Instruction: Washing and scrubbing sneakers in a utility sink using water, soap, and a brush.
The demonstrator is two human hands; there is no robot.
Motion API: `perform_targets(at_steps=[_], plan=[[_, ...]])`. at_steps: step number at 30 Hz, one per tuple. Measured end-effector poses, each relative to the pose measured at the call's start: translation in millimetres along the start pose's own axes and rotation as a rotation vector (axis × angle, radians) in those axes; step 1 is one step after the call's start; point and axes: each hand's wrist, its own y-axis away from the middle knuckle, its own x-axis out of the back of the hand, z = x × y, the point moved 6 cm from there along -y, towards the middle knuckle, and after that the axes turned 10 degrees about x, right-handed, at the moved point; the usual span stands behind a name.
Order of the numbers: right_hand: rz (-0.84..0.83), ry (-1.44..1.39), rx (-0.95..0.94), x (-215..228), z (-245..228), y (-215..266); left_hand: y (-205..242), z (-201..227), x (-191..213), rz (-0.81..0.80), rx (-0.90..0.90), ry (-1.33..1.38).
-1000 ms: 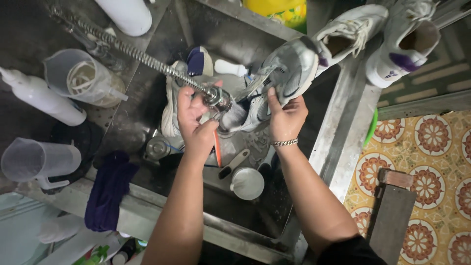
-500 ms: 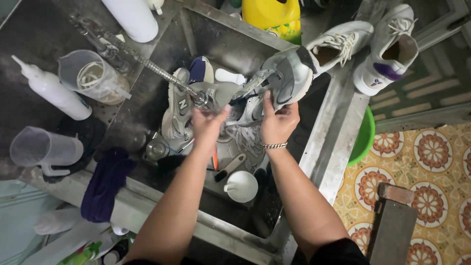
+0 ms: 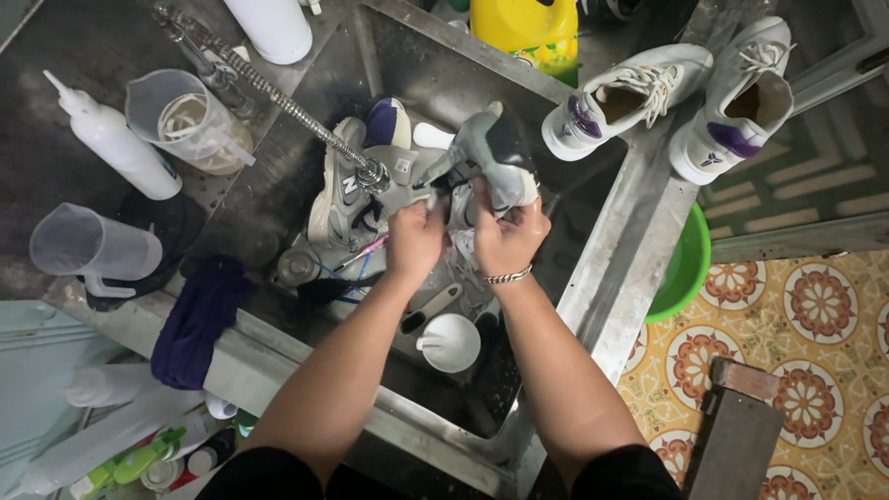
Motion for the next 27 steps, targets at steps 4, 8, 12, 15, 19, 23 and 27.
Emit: perform_targets(at_steps=[4, 8, 12, 15, 19, 23, 27], plan=[[-0.045, 0.245, 0.265, 10, -5, -2, -29, -42, 3, 0.073, 0.231, -0.066], [-0.267, 0.109, 0.623, -5, -64, -14, -53, -86, 11, -0.039, 0.285, 0.123], [-0.504, 0.23, 0.916, -5, -74, 2, -48, -115, 8, -0.232, 0.382, 0.305], [-0.481, 0.334, 1.013, -10, -91, 4, -41, -126, -13, -0.413, 0.454, 0.456], [-0.419, 0.287, 0.75, -10, -66, -3, -43, -138, -48, -0.68, 0.531, 0.662], [-0.398, 0.535, 0.377, -8, -38, -11, -71, -183, -54, -0.576, 0.692, 0.789], [-0.41, 0.621, 0.013, -3, -14, -17, -38, -81, 35, 0.382, 0.446, 0.654]])
